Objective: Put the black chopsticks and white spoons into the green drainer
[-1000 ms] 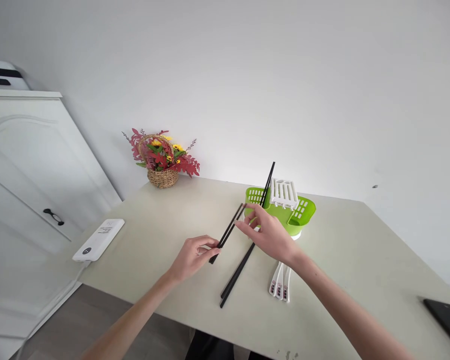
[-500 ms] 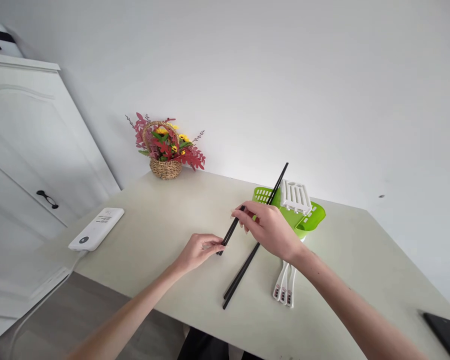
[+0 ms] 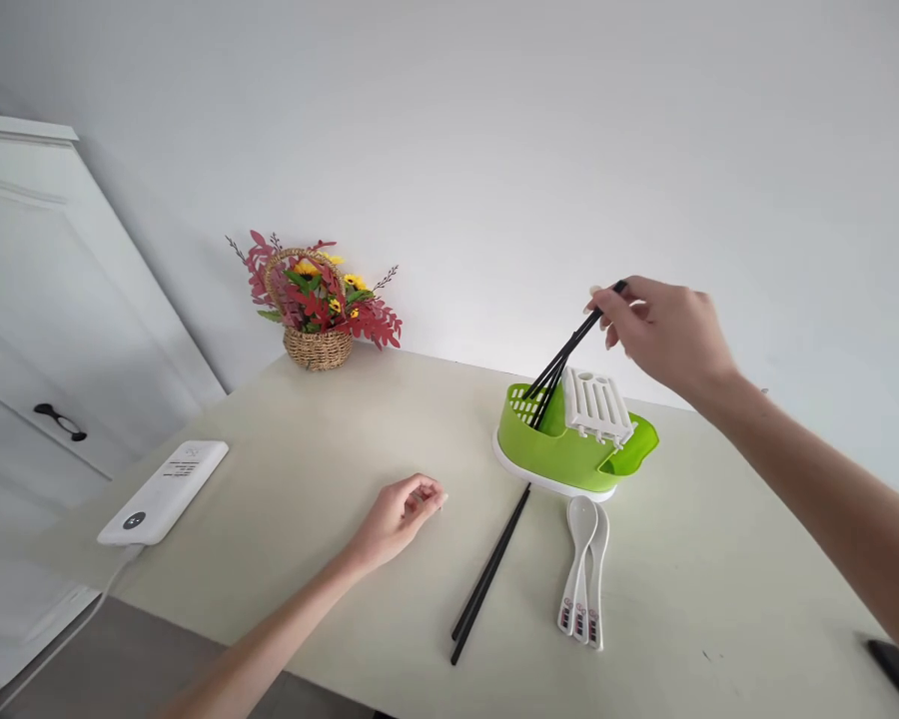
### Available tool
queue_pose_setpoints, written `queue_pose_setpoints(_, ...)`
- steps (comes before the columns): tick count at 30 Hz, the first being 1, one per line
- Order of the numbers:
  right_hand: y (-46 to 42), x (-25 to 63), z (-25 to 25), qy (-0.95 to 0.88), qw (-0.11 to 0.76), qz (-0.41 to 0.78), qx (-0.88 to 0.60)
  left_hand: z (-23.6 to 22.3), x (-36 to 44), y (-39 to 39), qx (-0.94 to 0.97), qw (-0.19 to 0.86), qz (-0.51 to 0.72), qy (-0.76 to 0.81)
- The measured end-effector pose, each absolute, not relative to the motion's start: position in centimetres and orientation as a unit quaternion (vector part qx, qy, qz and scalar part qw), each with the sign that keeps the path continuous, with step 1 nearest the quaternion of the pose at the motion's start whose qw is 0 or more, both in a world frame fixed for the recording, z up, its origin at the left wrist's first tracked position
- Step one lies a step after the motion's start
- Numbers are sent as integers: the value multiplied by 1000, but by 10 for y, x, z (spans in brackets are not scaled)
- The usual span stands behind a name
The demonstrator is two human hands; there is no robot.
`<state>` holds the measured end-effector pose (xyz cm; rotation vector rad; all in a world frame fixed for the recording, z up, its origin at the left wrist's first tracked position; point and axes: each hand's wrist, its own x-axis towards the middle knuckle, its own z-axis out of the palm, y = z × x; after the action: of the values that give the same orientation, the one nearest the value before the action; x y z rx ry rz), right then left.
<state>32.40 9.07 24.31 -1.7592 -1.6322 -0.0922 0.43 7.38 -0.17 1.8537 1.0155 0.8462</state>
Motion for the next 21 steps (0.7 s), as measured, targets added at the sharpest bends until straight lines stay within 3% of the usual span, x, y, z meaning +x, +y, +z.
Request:
queue_pose_setpoints(12, 165, 338, 183, -684, 213, 72, -694, 3, 5, 75, 756, 404, 312, 409)
queue_pose_setpoints(21, 116, 318, 204, -658, 306, -104, -680, 8, 6, 75, 753, 410, 307, 413)
